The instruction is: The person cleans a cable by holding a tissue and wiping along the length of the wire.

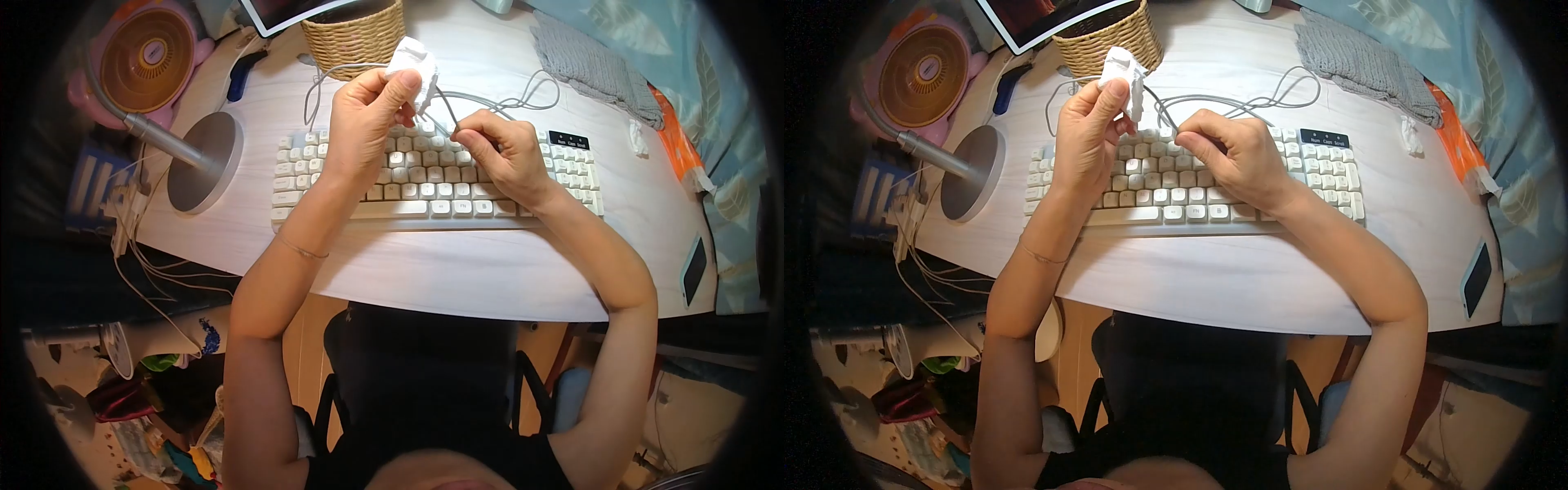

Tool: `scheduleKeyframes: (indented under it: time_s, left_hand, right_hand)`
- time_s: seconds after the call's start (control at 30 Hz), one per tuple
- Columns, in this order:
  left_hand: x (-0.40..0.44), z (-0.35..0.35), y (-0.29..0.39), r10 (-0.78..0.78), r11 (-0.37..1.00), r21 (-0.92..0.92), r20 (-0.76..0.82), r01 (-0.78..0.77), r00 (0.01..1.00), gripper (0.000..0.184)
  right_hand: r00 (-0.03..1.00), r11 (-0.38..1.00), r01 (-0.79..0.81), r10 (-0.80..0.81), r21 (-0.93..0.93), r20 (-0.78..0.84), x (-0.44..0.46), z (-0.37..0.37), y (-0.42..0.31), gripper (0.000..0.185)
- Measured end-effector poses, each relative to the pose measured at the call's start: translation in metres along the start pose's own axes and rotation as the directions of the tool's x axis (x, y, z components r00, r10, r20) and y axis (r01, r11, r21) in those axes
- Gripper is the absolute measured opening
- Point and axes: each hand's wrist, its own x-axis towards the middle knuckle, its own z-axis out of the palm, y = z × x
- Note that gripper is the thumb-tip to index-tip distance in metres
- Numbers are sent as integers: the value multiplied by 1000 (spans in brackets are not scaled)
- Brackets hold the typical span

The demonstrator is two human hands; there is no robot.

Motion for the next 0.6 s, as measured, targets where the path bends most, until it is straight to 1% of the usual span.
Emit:
scheduleKeyframes:
  time_s: [0.03, 0.07, 0.13, 0.17, 0.2, 0.27, 0.33, 0.47, 0.5, 0.57, 0.6]
  left_hand:
    - [1, -1, 0, -3, 1000, -5, -4, 2, 1000, 20]
    - [1, 0, 1, -29, 999, 34, 15, 28, 999, 20]
    - [0, 1, 4, -86, 990, 113, 48, 80, 995, 19]
    - [1, 2, -1, -59, 989, 138, 82, 47, 995, 19]
    - [-1, 4, 1, -87, 993, 92, 132, 75, 987, 18]
    - [-2, 5, -1, -119, 979, 186, 184, 84, 976, 19]
    - [-3, 6, -1, -144, 972, 211, 179, 105, 973, 19]
    - [-2, 4, -2, -199, 963, 224, 209, 151, 958, 19]
    - [-3, 5, -2, -198, 967, 205, 215, 154, 956, 18]
    - [-4, 7, 0, -195, 973, 168, 226, 159, 954, 18]
    - [-4, 7, 0, -199, 971, 177, 224, 161, 954, 18]
  right_hand:
    - [1000, 1000, -21, 22, 23, -12, -1, -1, -1, 12]
    - [999, 998, -43, 44, 47, -24, 0, -1, -2, 12]
    - [996, 992, -24, 35, 122, -84, -1, 2, 1, 13]
    - [994, 989, -24, 39, 149, -101, -2, 1, 2, 13]
    - [992, 984, -25, 46, 175, -118, -2, 1, 3, 14]
    - [990, 986, 8, 16, 169, -138, -2, 1, 3, 14]
    - [988, 986, 11, 15, 167, -151, -3, 0, 4, 14]
    - [984, 972, -47, 85, 232, -154, -1, 0, 5, 13]
    - [985, 975, -63, 95, 213, -144, -1, -1, 4, 14]
    - [990, 989, -18, 37, 146, -134, -2, 0, 3, 14]
    - [992, 994, 6, 9, 112, -128, -2, 0, 3, 14]
